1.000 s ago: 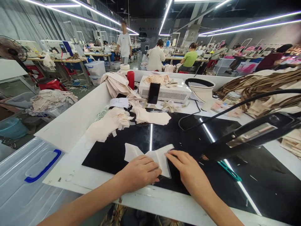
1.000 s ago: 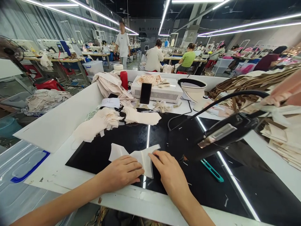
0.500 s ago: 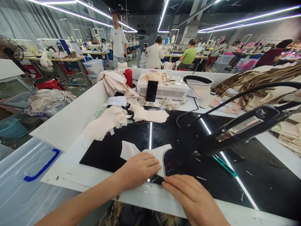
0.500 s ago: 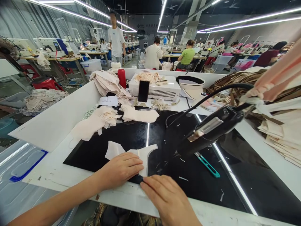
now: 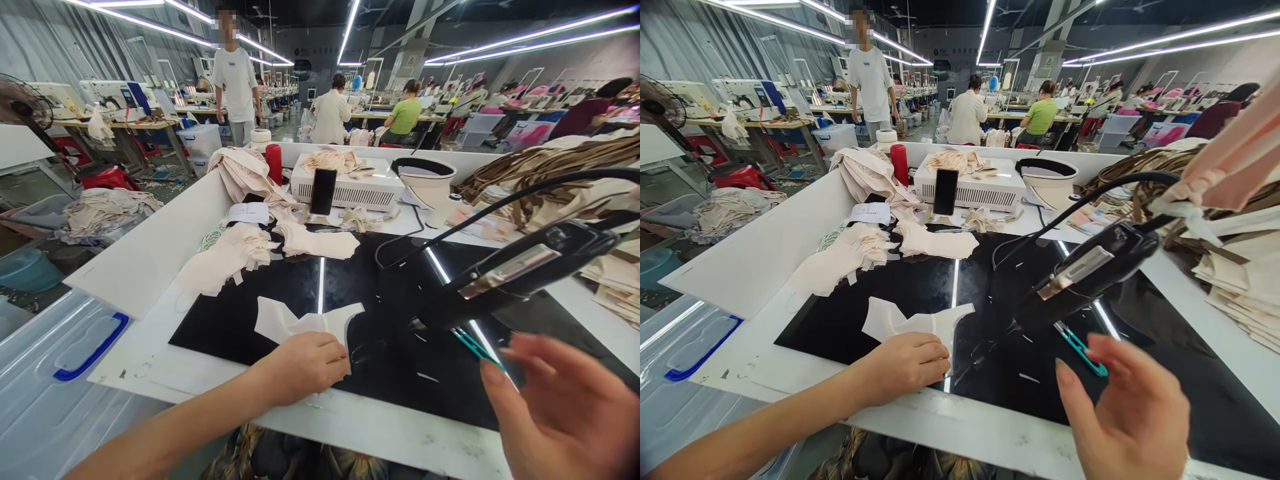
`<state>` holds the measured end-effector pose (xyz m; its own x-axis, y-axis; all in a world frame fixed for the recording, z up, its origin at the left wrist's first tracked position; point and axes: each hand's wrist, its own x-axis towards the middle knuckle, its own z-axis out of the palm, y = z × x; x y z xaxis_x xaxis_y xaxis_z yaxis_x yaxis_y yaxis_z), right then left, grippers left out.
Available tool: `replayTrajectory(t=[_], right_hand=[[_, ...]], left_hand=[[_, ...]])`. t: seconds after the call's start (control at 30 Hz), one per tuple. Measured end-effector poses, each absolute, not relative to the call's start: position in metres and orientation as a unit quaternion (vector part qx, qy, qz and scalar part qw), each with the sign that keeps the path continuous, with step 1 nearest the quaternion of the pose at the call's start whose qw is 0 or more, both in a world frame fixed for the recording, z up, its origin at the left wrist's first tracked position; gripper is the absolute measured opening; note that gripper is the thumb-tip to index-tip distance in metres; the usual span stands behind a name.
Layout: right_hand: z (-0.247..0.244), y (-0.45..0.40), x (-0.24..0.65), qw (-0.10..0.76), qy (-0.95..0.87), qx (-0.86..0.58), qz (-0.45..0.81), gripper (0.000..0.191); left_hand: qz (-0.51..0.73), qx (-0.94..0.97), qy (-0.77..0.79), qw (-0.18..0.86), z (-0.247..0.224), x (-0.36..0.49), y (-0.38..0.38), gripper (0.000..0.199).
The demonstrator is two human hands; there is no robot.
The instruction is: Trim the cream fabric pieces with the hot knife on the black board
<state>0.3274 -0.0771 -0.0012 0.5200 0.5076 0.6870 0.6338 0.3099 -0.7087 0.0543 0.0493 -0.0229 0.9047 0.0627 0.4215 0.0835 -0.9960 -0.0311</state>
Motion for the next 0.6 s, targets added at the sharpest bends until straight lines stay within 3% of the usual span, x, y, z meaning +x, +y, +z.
replayTrajectory(t=[0.07,0.17,0.23,0.33,0.4,0.47,0.6], right_hand=[[0.012,-0.057,0.331,0.673,-0.494,-0.551,0.003,0.098],[0.033,-0.028,0.337,0.670,-0.516,-0.527,0.091,0.113],[0.044,-0.013,0.338,0.677,-0.522,-0.507,0.110,0.102],[0.056,0.001,0.331,0.713,-0.504,-0.474,0.120,0.058],[0.061,0.007,0.323,0.730,-0.490,-0.460,0.127,0.045],[0.063,0.010,0.316,0.729,-0.502,-0.443,0.141,0.047],[0.056,0.001,0.299,0.708,-0.551,-0.399,0.189,0.071]], left_hand=[[-0.196,-0.979,-0.028,0.041,-0.025,0.057,0.049,0.021],[-0.172,-0.983,-0.023,0.058,-0.030,0.060,0.049,0.023],[-0.175,-0.983,-0.029,0.047,-0.034,0.061,0.049,0.024],[-0.212,-0.974,-0.073,-0.033,-0.039,0.061,0.047,0.019],[-0.232,-0.960,-0.115,-0.108,-0.040,0.060,0.045,0.014],[-0.247,-0.942,-0.150,-0.172,-0.041,0.059,0.044,0.012],[-0.279,-0.911,-0.178,-0.245,-0.041,0.059,0.043,0.013]])
